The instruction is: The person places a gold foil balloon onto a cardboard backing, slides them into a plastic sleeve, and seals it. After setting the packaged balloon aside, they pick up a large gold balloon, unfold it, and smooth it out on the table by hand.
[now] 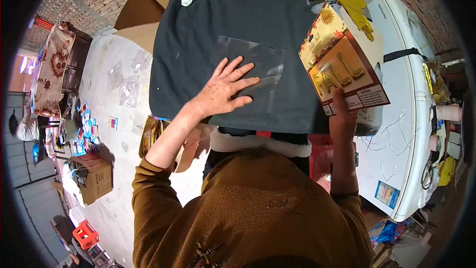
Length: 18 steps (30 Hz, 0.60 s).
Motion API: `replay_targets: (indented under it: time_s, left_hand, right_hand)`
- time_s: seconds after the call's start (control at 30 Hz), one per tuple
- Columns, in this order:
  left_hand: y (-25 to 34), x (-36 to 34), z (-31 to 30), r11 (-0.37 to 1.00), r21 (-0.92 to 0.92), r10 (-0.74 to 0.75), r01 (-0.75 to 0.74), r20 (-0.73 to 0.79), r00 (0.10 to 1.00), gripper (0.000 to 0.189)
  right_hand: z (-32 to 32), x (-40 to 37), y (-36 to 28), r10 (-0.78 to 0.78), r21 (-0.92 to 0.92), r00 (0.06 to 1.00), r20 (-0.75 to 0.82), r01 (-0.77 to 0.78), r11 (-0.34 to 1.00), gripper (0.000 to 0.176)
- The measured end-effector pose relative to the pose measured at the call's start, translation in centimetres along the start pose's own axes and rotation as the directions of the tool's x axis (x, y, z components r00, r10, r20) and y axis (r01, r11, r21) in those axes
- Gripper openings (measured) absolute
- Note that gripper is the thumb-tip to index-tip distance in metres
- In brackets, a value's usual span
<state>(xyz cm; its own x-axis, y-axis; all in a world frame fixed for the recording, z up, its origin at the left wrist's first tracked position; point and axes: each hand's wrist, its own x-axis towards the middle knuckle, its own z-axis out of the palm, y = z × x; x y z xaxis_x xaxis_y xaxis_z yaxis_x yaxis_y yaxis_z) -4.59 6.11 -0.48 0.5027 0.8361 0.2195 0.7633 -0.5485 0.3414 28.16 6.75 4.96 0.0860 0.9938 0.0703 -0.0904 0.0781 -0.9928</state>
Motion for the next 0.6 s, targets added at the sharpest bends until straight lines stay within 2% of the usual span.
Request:
replay_targets:
  time_s: [0.1, 0.2, 0.23, 0.3, 0.33, 0.37, 0.47, 0.5, 0.57, 0.6]
  left_hand:
    - [-1.2, 0.0, -1.6, 1.0, -0.016, 0.021, -0.02, 0.09, 0.996, 0.045]
    - [-0.3, 0.1, -2.4, 0.992, -0.108, -0.052, 0.063, 0.097, 0.994, 0.044]
    - [0.1, 0.3, -2.5, 0.991, -0.118, -0.067, 0.07, 0.027, 0.997, 0.046]
    - [1.1, 0.9, -2.7, 0.969, -0.147, -0.204, 0.199, -0.022, 0.979, 0.049]
    - [1.6, 1.2, -2.6, 0.952, -0.161, -0.272, 0.261, -0.047, 0.961, 0.052]
    - [1.9, 1.6, -1.2, 0.977, -0.046, -0.211, 0.206, -0.235, 0.949, 0.05]
    - [3.7, 2.7, 1.2, 0.945, 0.087, -0.289, 0.316, -0.239, 0.927, 0.046]
    - [4.0, 2.9, 2.0, 0.947, 0.128, -0.248, 0.295, -0.296, 0.922, 0.041]
    - [3.8, 3.0, 2.9, 0.957, 0.128, -0.209, 0.262, -0.323, 0.923, 0.038]
    - [3.7, 3.1, 3.2, 0.961, 0.129, -0.19, 0.245, -0.337, 0.922, 0.037]
  right_hand:
    - [0.1, -0.3, -0.9, 0.032, -0.057, 0.998, -0.052, -0.035, 0.998, 0.036]
    - [-0.4, -0.2, 0.0, 0.041, -0.002, 0.998, -0.043, -0.041, 0.999, 0.037]
    - [-0.4, -0.3, 0.1, 0.034, -0.045, 0.998, -0.049, -0.036, 0.998, 0.038]
    - [-0.2, -0.7, 0.0, 0.025, -0.133, 0.998, -0.061, -0.033, 0.991, 0.038]
    - [-0.3, -0.7, 0.1, 0.016, -0.095, 0.998, -0.065, -0.022, 0.995, 0.038]
    - [-0.3, -0.6, 0.3, 0.006, -0.057, 0.998, -0.068, -0.009, 0.998, 0.038]
    - [-0.2, -0.7, 0.1, -0.014, 0.09, 1.0, -0.014, 0.015, 0.996, 0.037]
    - [-0.3, -0.8, 0.0, -0.019, 0.142, 1.0, 0.011, 0.017, 0.99, 0.037]
    - [-1.6, -0.8, 0.9, -0.006, 0.013, 1.0, 0.024, 0.006, 1.0, 0.049]
    - [-1.9, -0.9, 1.1, 0.007, 0.01, 1.0, 0.03, -0.007, 1.0, 0.053]
